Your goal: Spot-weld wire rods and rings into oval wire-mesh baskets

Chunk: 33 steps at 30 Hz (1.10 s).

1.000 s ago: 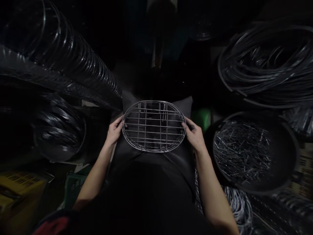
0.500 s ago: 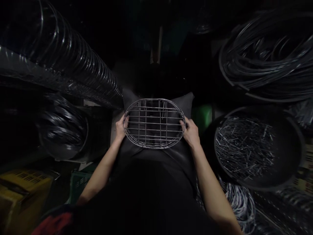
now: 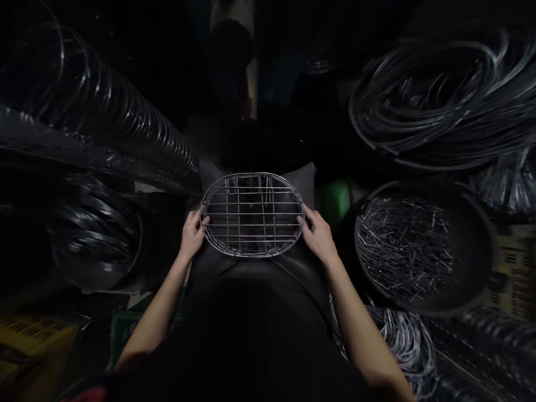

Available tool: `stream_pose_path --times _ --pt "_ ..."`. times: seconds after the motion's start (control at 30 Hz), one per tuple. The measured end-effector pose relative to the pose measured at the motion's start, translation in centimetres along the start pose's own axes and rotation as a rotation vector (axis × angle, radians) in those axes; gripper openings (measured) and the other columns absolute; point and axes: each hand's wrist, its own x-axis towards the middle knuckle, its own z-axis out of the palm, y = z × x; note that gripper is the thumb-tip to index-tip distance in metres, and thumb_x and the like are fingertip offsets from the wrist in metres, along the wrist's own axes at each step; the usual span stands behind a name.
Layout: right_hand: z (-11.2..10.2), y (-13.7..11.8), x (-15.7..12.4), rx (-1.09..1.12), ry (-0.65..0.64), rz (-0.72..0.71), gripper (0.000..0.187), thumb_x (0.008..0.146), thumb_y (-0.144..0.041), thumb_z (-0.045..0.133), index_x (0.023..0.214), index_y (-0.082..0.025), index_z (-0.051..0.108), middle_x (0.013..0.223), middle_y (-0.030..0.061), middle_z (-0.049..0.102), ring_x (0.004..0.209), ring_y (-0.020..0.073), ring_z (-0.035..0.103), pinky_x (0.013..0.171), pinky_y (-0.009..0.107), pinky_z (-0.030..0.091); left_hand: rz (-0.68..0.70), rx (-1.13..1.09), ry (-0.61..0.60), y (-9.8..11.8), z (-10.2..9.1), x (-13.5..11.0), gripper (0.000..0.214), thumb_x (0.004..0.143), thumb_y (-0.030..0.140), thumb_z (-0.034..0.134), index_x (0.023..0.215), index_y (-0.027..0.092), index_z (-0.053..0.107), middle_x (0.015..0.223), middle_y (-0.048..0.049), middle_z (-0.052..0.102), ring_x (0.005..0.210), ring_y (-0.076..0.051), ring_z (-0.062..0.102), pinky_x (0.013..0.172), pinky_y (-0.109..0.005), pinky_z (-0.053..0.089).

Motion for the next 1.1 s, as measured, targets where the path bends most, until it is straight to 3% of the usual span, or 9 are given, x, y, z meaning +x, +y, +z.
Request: stream_pose_path --times 0.1,0.2,0.37,0.47,0.57,0.77,0.93,1.1 --pt "1.3 1.6 -0.3 0.06 0.032 -0.006 0.053 0.087 -0.054 0.045 0.131 -0.025 0.057 0.116 0.0091 0.063 0.11 0.024 0.058 0.097 0.041 0.045 -0.002 -0.028 0.012 -1.3 1.6 0.0 0.054 0.094 0.053 0.038 0.135 0.021 0.051 0.101 -0.0078 0.052 0.101 -0.021 0.055 0.097 -0.038 0.044" --pt "1.6 2.0 -0.3 0.109 0.075 0.02 0.058 0.084 -0.057 0.049 0.128 -0.021 0.059 0.113 0.0105 0.064 0.107 0.0244 0.06 0.097 0.042 0.045 -0.067 -0.048 0.013 -1.5 2.1 0.0 0.052 0.094 0.052 0.037 0.136 0.024 0.05 0.103 -0.0067 0.05 0.104 -0.02 0.054 0.1 -0.038 0.042" --pt "-0.3 -0.2 0.3 0.173 0.131 0.013 0.052 0.082 -0.055 0.057 0.122 -0.022 0.064 0.111 0.0083 0.067 0.104 0.0243 0.062 0.097 0.045 0.046 -0.088 -0.098 0.082 0.8 -0.2 0.4 0.053 0.092 0.052 0.044 0.136 0.022 0.049 0.119 -0.0086 0.054 0.115 -0.021 0.053 0.106 -0.039 0.039" --pt "-1.0 -2.1 0.9 0.275 0.129 -0.03 0.047 0.085 -0.053 0.056 0.121 -0.024 0.064 0.121 0.0062 0.066 0.114 0.0241 0.059 0.103 0.044 0.043 -0.057 -0.226 0.004 2.5 -1.4 1.3 0.052 0.092 0.049 0.045 0.135 0.019 0.05 0.132 -0.0087 0.056 0.126 -0.022 0.05 0.111 -0.038 0.036" --pt "-1.0 -3.4 1.4 0.33 0.085 -0.025 0.049 0.081 -0.052 0.062 0.121 -0.023 0.064 0.121 0.0058 0.066 0.114 0.0252 0.059 0.103 0.045 0.044 -0.053 -0.277 -0.084 3.6 -1.6 2.5 0.054 0.088 0.049 0.054 0.132 0.017 0.054 0.132 -0.0075 0.058 0.124 -0.023 0.053 0.108 -0.038 0.04" --pt "-1.1 -3.6 1.2 0.28 0.123 0.002 0.043 0.084 -0.047 0.06 0.118 -0.022 0.066 0.116 0.0064 0.068 0.11 0.0245 0.062 0.101 0.045 0.045 -0.034 -0.214 -0.088 4.3 -1.1 3.6 0.053 0.086 0.046 0.057 0.131 0.017 0.054 0.128 -0.0062 0.062 0.121 -0.024 0.056 0.108 -0.04 0.042" --pt "0.1 -2.5 1.9 0.28 0.155 -0.027 0.04 0.084 -0.046 0.059 0.115 -0.021 0.066 0.117 0.0071 0.068 0.109 0.0235 0.061 0.101 0.043 0.044 -0.043 -0.151 -0.004 3.3 -0.1 3.6 0.046 0.09 0.043 0.052 0.127 0.017 0.058 0.124 -0.0065 0.064 0.118 -0.023 0.059 0.107 -0.038 0.044" --pt "1.9 -3.4 1.2 0.348 0.218 -0.016 0.04 0.087 -0.045 0.052 0.115 -0.021 0.066 0.12 0.0071 0.066 0.113 0.0215 0.058 0.104 0.04 0.041 -0.099 -0.163 0.076 3.6 0.3 2.8 0.049 0.087 0.046 0.053 0.128 0.018 0.057 0.128 -0.0075 0.062 0.121 -0.023 0.056 0.109 -0.038 0.041"
